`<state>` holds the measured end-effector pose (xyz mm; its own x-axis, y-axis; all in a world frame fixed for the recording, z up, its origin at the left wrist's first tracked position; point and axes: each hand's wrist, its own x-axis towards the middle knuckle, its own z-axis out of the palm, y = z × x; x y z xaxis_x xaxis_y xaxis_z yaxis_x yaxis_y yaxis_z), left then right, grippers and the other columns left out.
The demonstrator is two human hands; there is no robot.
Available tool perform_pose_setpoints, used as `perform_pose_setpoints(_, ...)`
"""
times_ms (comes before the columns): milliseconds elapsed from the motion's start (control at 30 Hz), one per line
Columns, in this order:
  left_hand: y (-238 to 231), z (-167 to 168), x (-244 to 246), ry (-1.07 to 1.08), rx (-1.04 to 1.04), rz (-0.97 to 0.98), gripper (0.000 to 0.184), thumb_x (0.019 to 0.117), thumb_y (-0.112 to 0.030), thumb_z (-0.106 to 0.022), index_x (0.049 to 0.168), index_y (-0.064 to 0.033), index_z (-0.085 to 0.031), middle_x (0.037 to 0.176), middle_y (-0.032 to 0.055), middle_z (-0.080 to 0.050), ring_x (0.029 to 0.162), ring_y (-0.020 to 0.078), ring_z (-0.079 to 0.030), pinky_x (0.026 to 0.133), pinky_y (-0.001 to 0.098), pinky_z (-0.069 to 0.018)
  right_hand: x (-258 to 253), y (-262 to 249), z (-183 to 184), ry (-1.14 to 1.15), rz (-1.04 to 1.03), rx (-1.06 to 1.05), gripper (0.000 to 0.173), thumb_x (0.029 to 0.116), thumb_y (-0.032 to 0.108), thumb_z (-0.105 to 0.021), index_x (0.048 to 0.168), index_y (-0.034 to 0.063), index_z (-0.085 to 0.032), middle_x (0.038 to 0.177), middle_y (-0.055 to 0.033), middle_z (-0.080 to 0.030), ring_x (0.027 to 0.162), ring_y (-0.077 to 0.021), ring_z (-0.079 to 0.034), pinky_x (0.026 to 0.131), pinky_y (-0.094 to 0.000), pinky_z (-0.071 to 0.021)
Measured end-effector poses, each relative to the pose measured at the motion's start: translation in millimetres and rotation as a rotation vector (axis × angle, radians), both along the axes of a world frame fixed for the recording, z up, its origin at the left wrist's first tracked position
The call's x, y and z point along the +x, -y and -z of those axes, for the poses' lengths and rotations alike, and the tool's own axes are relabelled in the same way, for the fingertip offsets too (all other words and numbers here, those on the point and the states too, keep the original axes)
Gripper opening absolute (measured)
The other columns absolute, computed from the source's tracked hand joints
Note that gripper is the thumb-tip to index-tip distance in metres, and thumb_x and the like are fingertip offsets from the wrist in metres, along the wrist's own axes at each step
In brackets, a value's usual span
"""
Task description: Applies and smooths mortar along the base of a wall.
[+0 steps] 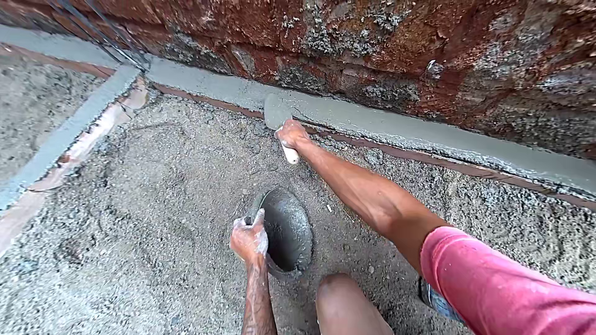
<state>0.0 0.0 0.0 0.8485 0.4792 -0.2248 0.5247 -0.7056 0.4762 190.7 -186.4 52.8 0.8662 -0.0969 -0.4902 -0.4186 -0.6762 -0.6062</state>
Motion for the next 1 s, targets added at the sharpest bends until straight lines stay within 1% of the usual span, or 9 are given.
perform_pose_setpoints(100, 3, 1, 0, 0.004, 0.002, 0.007, 0.041, 0.0936, -0.038, -0.075, 0.091, 0.0029, -0.07, 0.094, 0.0201, -0.068, 0.094, 0.0362, -0.064, 0.089, 0.0586, -0.0452, -37, 18, 16, 0.046, -0.067, 0.07, 0.04, 0.1002, 0.035, -0.064, 0.118, -0.0013, -0.066, 0.122, -0.0244, -0.066, 0.119, -0.0395, -0.063, 0.096, -0.0622, -0.0497)
perform_pose_setpoints(200, 8, -7, 1, -0.033, -0.024, 0.029, 0.043, 0.0953, -0.038, -0.073, 0.103, 0.004, -0.071, 0.106, 0.024, -0.07, 0.107, 0.0401, -0.065, 0.097, 0.06, -0.0451, -94, 41, 26, 0.104, -0.127, 0.062, 0.044, 0.0968, 0.036, -0.071, 0.122, 0.0, -0.066, 0.12, -0.0254, -0.066, 0.116, -0.0413, -0.063, 0.098, -0.0626, -0.0493)
perform_pose_setpoints(300, 8, -19, 2, -0.077, -0.089, 0.05, 0.046, 0.0976, -0.037, -0.07, 0.117, 0.0052, -0.069, 0.121, 0.0277, -0.067, 0.121, 0.0433, -0.061, 0.107, 0.0597, -0.0415, -166, 66, 16, 0.072, -0.156, -0.034, 0.056, 0.0961, 0.031, -0.073, 0.141, 0.0017, -0.057, 0.133, -0.0268, -0.063, 0.126, -0.0439, -0.059, 0.106, -0.0632, -0.0449)
perform_pose_setpoints(467, -24, -5, -2, -0.047, -0.137, 0.027, 0.048, 0.095, -0.041, -0.072, 0.105, 0.0058, -0.069, 0.11, 0.0284, -0.067, 0.111, 0.0456, -0.062, 0.1, 0.0649, -0.0422, -269, 77, 52, 0.127, -0.343, -0.173, 0.058, 0.0911, 0.022, -0.071, 0.138, -0.004, -0.047, 0.101, -0.0248, -0.069, 0.094, -0.0423, -0.069, 0.085, -0.0597, -0.0544)
perform_pose_setpoints(533, -36, -3, -1, -0.041, -0.148, 0.022, 0.048, 0.0945, -0.042, -0.073, 0.103, 0.0047, -0.07, 0.107, 0.0269, -0.068, 0.108, 0.0439, -0.063, 0.098, 0.0643, -0.0433, -288, 64, 77, 0.045, -0.508, -0.202, 0.056, 0.096, 0.021, -0.064, 0.14, -0.0078, -0.047, 0.106, -0.028, -0.07, 0.098, -0.046, -0.07, 0.088, -0.062, -0.0539)
perform_pose_setpoints(633, -54, 1, -4, 0.0, -0.175, 0.011, 0.047, 0.0929, -0.042, -0.074, 0.097, 0.0042, -0.07, 0.099, 0.0245, -0.068, 0.1, 0.0401, -0.064, 0.092, 0.0628, -0.0462, -283, 36, 102, -0.086, -0.845, -0.263, 0.039, 0.1031, 0.018, -0.053, 0.138, -0.0006, -0.055, 0.12, -0.028, -0.066, 0.105, -0.0477, -0.067, 0.09, -0.0631, -0.0511)
perform_pose_setpoints(733, -81, 7, -11, 0.067, -0.212, 0.049, 0.047, 0.0918, -0.041, -0.076, 0.082, 0.0025, -0.062, 0.08, 0.0166, -0.059, 0.08, 0.0303, -0.057, 0.078, 0.056, -0.0451, -268, 14, 111, -0.005, -0.865, -0.311, 0.044, 0.0976, 0.021, -0.062, 0.138, 0.0059, -0.056, 0.116, -0.0268, -0.066, 0.095, -0.0457, -0.069, 0.081, -0.0617, -0.0534)
perform_pose_setpoints(833, -104, 19, -23, 0.156, -0.325, 0.104, 0.043, 0.0908, -0.036, -0.077, 0.072, -0.0054, -0.052, 0.068, 0.0031, -0.048, 0.065, 0.0163, -0.047, 0.067, 0.0423, -0.0419, -241, -1, 86, 0.004, -0.867, -0.36, 0.052, 0.091, 0.021, -0.068, 0.137, 0.001, -0.055, 0.12, -0.0299, -0.063, 0.093, -0.0466, -0.068, 0.079, -0.0621, -0.053)
perform_pose_setpoints(1000, -114, 25, -22, 0.2, -0.384, 0.134, 0.045, 0.0905, -0.031, -0.077, 0.067, -0.0096, -0.046, 0.063, -0.0005, -0.043, 0.059, 0.0127, -0.043, 0.062, 0.0369, -0.0401, -211, -59, 49, -0.187, -0.815, -0.223, 0.025, 0.0946, 0.018, -0.069, 0.104, -0.0055, -0.07, 0.118, -0.0267, -0.067, 0.116, -0.045, -0.063, 0.094, -0.0655, -0.0487)
